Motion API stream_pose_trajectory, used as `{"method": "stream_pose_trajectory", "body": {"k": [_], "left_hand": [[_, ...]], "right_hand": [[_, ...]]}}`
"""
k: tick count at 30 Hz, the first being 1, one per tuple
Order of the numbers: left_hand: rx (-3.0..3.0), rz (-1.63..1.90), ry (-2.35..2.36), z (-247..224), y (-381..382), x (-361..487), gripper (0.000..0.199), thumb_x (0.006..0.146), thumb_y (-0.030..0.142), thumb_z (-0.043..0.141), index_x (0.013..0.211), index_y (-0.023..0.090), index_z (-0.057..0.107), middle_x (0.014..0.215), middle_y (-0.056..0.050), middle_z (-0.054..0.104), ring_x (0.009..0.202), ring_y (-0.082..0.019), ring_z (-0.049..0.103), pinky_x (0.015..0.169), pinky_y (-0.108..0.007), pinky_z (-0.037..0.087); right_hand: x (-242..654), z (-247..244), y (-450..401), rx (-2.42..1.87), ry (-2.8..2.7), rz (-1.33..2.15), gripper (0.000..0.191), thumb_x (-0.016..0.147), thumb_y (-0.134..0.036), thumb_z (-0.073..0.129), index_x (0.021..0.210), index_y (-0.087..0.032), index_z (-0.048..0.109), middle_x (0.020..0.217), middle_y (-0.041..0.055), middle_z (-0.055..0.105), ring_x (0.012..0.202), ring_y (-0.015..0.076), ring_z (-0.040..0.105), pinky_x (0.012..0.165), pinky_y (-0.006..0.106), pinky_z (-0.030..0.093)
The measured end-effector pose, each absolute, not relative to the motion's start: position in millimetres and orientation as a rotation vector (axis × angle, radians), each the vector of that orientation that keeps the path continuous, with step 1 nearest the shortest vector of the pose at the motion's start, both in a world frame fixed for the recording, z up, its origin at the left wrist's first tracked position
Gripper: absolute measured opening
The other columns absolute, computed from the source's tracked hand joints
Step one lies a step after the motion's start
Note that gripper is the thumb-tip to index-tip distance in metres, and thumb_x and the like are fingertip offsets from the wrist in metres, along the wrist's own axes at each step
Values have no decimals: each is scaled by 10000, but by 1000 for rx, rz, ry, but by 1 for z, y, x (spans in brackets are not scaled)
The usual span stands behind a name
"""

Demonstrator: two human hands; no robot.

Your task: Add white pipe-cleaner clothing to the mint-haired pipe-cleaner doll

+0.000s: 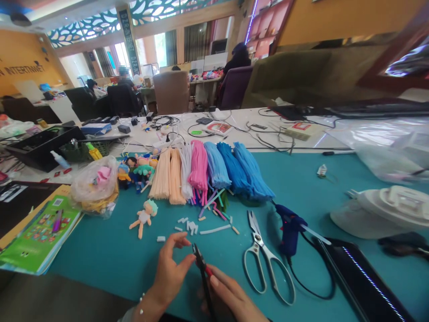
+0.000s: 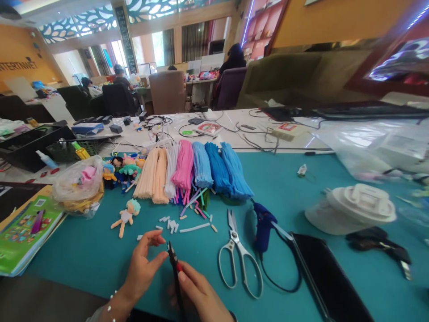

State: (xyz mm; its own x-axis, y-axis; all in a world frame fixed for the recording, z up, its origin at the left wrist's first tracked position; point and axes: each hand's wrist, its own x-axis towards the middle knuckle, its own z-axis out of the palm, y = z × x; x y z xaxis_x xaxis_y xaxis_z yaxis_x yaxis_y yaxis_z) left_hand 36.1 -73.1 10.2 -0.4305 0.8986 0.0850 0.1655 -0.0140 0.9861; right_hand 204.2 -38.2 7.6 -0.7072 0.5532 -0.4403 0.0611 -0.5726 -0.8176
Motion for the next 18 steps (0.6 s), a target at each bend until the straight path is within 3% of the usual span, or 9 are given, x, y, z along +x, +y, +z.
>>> {"method": "stream_pose_trajectory", "body": {"k": [18], "left_hand": [[1067,1603,1708,18,-70,45,247,747,370,611,918,193,629,744,-38,632,758,-192,593,788,-338,464]], "right_hand": [[205,20,-41,-964,-1399,2277,734,691,-731,549,1197,-200,584,788,50,659,708,212,624,672,363,483]]}}
